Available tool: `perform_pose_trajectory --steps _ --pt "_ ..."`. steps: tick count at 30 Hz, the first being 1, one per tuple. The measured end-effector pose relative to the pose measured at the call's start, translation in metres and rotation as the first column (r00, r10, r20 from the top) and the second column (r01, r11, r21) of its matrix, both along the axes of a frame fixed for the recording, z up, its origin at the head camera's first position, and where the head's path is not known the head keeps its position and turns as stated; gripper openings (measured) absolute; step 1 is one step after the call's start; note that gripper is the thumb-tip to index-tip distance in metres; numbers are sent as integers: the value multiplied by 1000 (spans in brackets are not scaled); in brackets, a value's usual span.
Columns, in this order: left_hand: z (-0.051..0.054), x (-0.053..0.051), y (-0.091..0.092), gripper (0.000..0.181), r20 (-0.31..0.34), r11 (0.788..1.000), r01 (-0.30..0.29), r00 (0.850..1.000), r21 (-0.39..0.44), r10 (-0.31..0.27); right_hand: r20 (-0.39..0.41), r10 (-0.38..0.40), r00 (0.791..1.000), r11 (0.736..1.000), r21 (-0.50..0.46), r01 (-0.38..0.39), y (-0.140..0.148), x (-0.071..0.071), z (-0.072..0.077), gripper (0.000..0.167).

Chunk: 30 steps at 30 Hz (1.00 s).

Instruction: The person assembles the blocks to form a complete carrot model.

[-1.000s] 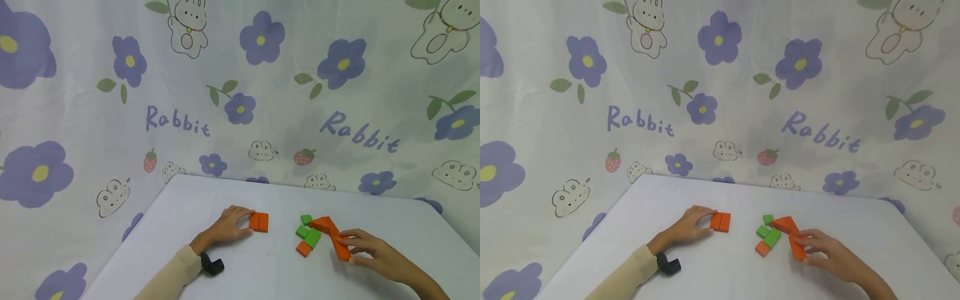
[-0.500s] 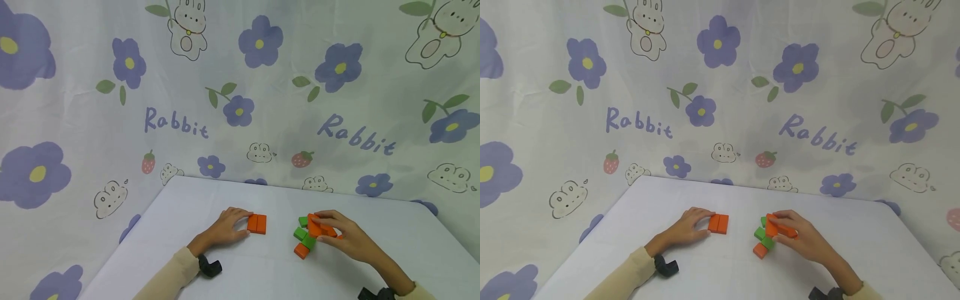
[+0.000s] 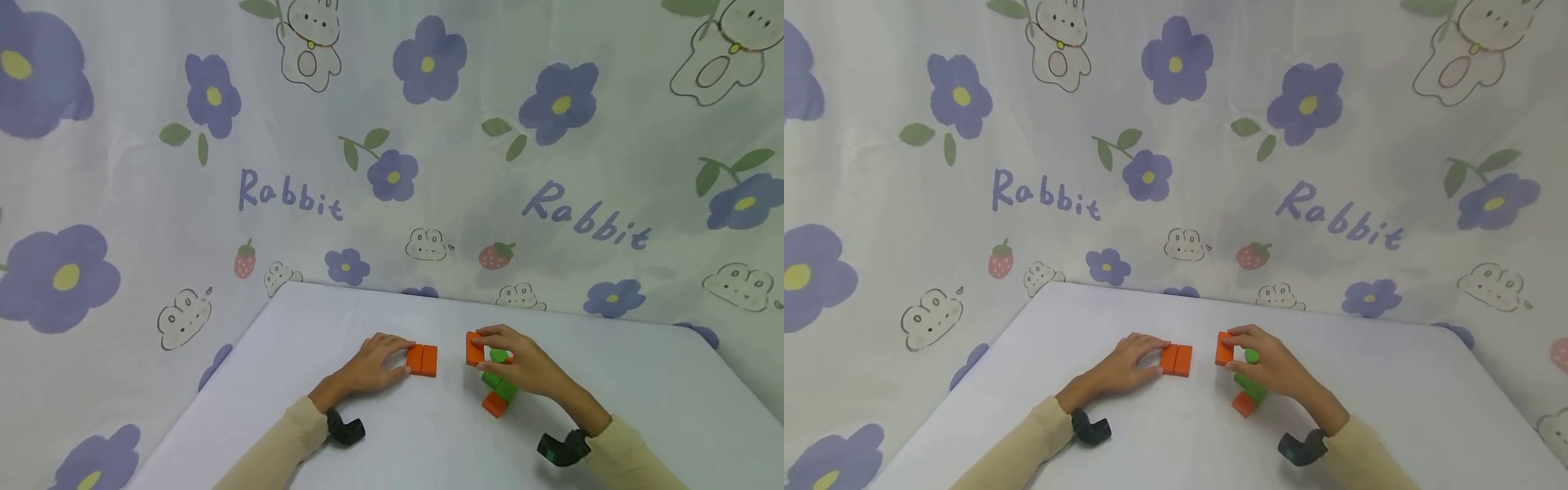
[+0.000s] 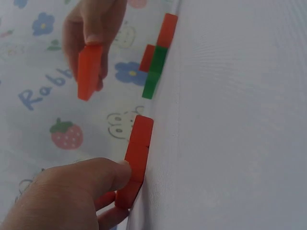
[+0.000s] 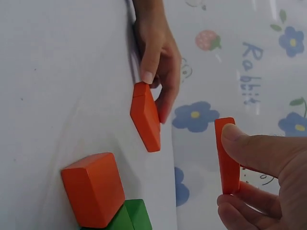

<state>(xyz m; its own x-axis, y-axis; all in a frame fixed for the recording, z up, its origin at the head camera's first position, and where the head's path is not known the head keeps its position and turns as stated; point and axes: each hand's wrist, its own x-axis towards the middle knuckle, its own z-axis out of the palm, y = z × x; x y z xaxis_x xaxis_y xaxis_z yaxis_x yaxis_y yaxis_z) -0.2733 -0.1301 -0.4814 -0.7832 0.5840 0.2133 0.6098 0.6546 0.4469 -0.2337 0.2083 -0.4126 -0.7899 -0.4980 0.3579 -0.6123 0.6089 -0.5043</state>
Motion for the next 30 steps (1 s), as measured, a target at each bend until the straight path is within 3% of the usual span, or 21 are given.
perform_pose_trajectory --steps 9,15,20,26,30 --pt "0 2 1 51 33 1000 -8 999 -2 8 85 21 996 999 31 -23 -28 -14 -19 45" --pt "2 1 2 51 6 1000 -24 1000 -6 24 95 19 995 1000 17 -21 -39 -18 -29 42" --pt "4 0 2 51 26 1000 -31 999 -4 31 116 -6 993 1000 21 4 -44 -20 -35 42" --pt "5 -1 5 51 43 1000 -23 999 -4 24 151 -36 988 998 63 27 -48 -22 -46 43" --pt "5 0 4 51 46 999 -33 998 -8 33 123 -13 992 995 102 0 -51 -23 -52 44"
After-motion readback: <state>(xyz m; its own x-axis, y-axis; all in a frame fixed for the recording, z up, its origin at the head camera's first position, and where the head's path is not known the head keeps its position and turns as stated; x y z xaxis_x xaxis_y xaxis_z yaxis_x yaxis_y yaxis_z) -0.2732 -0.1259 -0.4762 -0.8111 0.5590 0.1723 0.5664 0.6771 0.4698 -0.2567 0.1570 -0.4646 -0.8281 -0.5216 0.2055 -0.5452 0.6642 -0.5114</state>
